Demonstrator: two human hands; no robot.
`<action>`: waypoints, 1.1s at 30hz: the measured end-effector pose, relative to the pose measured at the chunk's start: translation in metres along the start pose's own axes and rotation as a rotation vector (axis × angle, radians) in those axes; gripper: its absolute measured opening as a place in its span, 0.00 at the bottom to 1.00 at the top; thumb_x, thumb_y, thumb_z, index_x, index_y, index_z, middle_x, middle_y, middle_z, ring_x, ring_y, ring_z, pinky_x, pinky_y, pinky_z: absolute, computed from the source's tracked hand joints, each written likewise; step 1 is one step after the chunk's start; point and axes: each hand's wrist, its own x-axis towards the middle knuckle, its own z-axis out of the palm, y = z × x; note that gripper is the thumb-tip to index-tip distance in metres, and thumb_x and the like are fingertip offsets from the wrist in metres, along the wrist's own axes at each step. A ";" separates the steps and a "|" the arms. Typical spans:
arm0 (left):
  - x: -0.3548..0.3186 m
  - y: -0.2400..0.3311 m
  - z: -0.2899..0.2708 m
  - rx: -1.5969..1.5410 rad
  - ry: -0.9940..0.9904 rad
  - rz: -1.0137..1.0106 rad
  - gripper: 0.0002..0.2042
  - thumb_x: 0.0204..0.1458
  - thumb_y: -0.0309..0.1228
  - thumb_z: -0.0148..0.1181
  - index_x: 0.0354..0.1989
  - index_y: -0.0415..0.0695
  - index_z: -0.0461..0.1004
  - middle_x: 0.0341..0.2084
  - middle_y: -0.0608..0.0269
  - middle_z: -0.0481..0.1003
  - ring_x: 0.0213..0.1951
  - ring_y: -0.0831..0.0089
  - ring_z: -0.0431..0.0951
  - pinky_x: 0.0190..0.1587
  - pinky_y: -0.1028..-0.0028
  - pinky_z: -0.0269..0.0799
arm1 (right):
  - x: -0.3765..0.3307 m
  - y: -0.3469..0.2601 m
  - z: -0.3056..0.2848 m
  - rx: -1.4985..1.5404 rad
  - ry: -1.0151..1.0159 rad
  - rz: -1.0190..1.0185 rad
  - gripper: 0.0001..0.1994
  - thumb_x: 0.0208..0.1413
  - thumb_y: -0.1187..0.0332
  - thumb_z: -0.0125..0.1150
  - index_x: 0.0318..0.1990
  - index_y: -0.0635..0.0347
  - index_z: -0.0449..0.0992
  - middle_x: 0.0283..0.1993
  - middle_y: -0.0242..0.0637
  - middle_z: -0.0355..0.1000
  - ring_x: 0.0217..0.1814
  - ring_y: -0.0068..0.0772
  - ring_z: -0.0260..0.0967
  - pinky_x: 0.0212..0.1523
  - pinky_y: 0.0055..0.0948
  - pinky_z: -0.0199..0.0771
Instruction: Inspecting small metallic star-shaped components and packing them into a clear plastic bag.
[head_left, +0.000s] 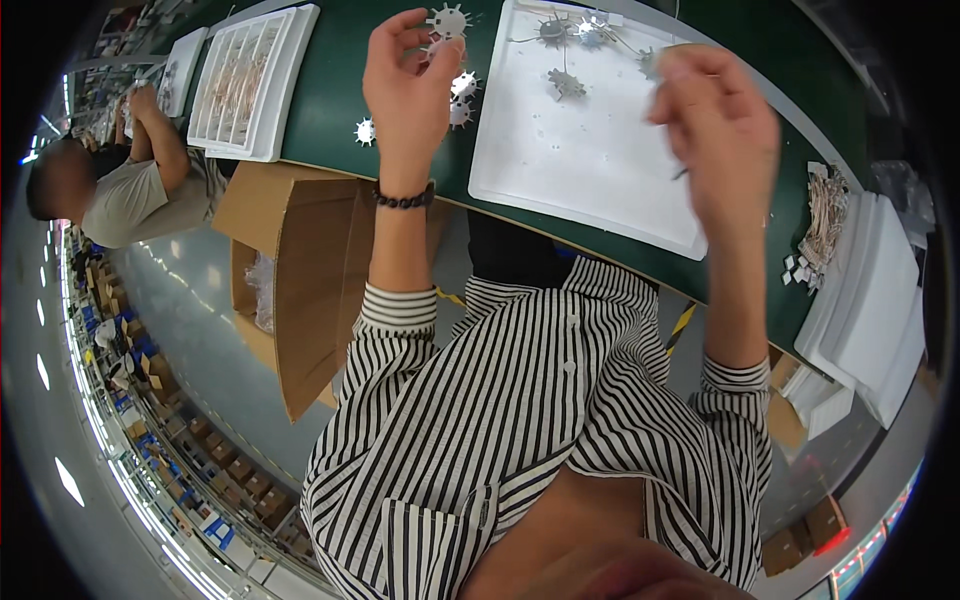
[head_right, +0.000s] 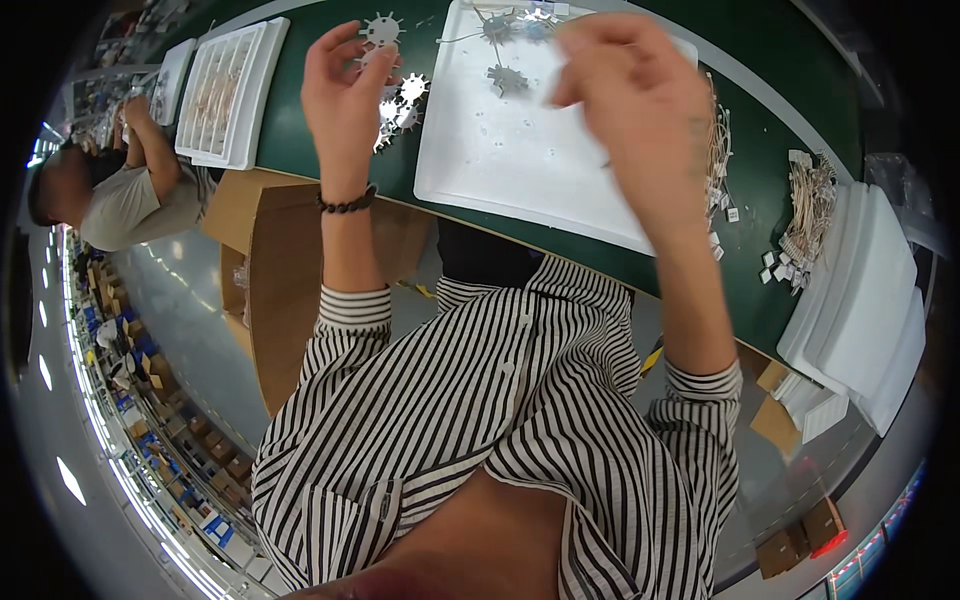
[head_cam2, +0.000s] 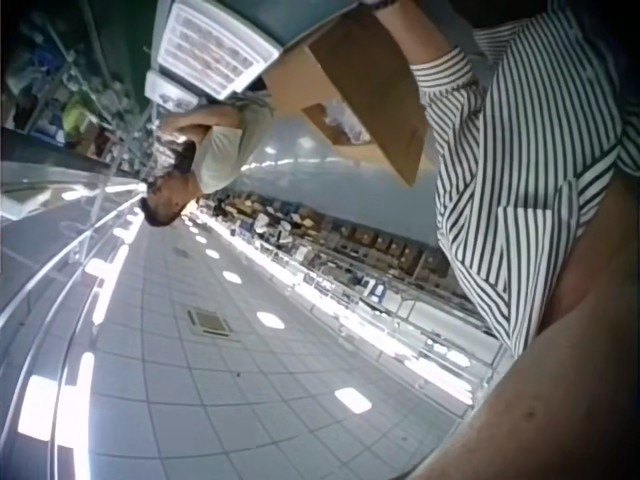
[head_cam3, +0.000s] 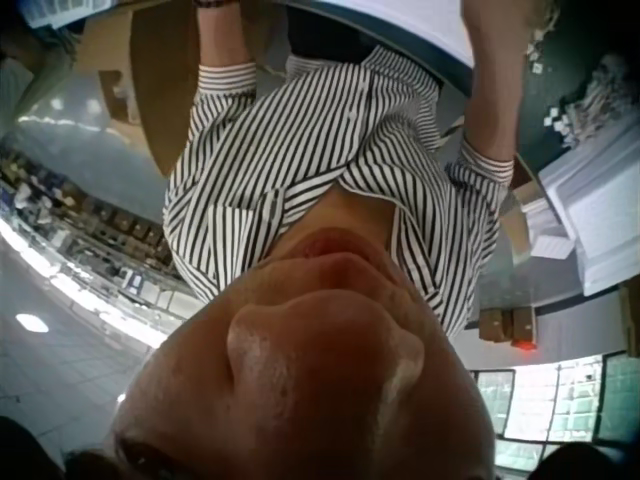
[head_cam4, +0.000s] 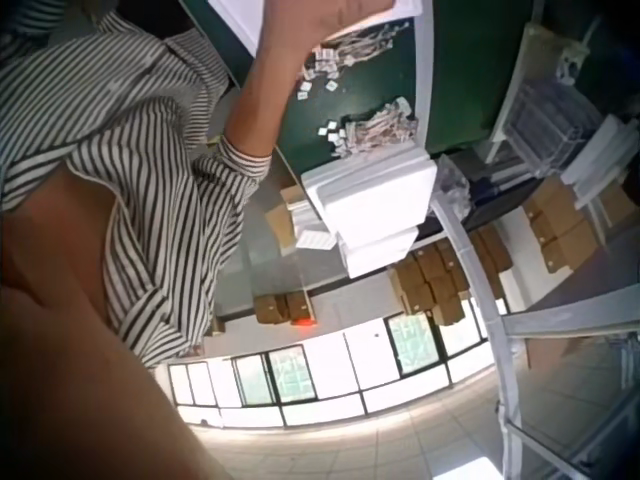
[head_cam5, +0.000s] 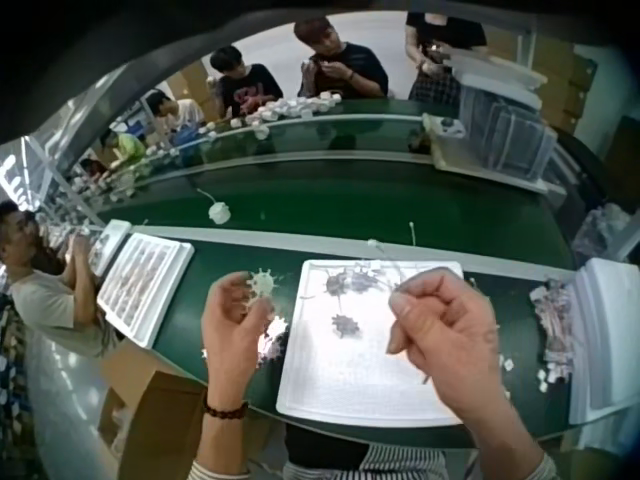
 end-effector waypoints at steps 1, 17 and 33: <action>-0.008 0.016 -0.003 -0.148 0.061 -0.068 0.15 0.54 0.22 0.69 0.51 0.37 0.78 0.38 0.58 0.80 0.34 0.72 0.78 0.39 0.77 0.77 | -0.010 -0.003 0.013 0.011 -0.183 0.041 0.09 0.64 0.70 0.62 0.48 0.65 0.79 0.26 0.33 0.76 0.18 0.11 0.52 0.19 0.10 0.46; -0.064 0.055 0.005 -0.177 -0.067 0.143 0.18 0.49 0.17 0.68 0.50 0.38 0.80 0.36 0.64 0.79 0.33 0.78 0.75 0.38 0.80 0.75 | -0.029 -0.006 0.050 -0.060 -0.278 0.061 0.05 0.60 0.74 0.65 0.39 0.68 0.80 0.22 0.28 0.71 0.24 0.15 0.65 0.27 0.12 0.62; -0.068 0.061 0.000 0.242 -0.122 0.372 0.16 0.49 0.18 0.65 0.48 0.40 0.83 0.33 0.67 0.77 0.29 0.78 0.71 0.32 0.80 0.70 | -0.030 0.006 0.050 -0.522 -0.183 -0.495 0.03 0.53 0.77 0.65 0.34 0.65 0.78 0.18 0.26 0.69 0.17 0.18 0.58 0.20 0.19 0.57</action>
